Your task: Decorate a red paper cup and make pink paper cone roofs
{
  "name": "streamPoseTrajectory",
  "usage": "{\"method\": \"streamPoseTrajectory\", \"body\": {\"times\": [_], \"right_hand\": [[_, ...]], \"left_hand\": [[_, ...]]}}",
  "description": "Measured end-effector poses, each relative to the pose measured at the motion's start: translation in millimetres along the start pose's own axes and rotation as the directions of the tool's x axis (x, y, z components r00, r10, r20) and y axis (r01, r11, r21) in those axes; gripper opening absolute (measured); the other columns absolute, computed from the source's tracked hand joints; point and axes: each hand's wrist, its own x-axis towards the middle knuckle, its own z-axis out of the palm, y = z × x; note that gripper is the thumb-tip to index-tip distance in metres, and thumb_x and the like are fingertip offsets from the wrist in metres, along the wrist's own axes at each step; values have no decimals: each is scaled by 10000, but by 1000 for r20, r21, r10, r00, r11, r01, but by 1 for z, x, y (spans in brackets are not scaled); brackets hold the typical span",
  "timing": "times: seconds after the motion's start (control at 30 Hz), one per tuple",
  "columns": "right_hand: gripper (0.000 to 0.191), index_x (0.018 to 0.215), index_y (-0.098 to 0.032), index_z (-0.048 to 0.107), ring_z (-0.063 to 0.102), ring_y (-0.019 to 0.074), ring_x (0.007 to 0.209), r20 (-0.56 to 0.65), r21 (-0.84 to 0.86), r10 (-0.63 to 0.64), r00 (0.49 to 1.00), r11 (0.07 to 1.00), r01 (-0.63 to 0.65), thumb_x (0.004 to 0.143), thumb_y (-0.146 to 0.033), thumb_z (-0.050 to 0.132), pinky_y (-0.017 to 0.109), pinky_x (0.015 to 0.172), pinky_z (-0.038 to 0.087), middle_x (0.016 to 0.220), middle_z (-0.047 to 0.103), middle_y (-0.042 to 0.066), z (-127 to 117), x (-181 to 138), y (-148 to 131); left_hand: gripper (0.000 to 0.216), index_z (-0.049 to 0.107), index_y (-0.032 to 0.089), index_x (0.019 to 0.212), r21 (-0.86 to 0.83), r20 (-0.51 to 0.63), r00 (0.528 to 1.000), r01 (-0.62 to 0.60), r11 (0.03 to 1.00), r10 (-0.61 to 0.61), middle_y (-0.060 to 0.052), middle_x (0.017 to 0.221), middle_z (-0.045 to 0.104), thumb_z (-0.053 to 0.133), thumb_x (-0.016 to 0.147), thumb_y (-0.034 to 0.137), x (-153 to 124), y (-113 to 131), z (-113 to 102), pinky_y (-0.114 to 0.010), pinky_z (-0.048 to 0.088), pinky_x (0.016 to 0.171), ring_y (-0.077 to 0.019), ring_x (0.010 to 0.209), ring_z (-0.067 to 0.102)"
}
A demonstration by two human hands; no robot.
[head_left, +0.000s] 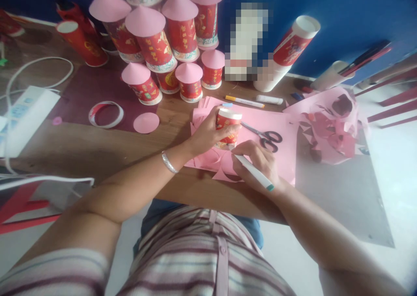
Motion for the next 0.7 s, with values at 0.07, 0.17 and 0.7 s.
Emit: {"method": "streamPoseTrajectory", "body": {"times": [0.07,0.17,0.7], "right_hand": [[226,1030,-239,590,689,136,681,6,4,15,1000,1000,-15,891,-61,586,258,615,569,827,701,-10,0,-1,0],[247,1039,-247,595,695,139,693,-3,9,17,1000,1000,-17,881,-57,589,258,621,573,837,704,-14,1,-1,1],[265,1001,-256,568,672,139,651,-51,-64,10,999,998,-13,869,-26,563,268,569,537,796,683,-29,3,-1,3]], "left_hand": [[682,513,208,1264,10,2,1000,-2,1000,2,-62,1109,643,866,726,433,0,0,0,-334,553,829,-190,966,632],[700,509,195,1283,17,6,1000,-3,1000,3,-73,1117,650,863,729,435,0,0,-1,-348,553,836,-199,976,641],[688,510,211,1269,24,1,1000,0,1000,0,-78,1134,660,860,733,464,-1,0,-1,-338,564,799,-190,946,648]]}}
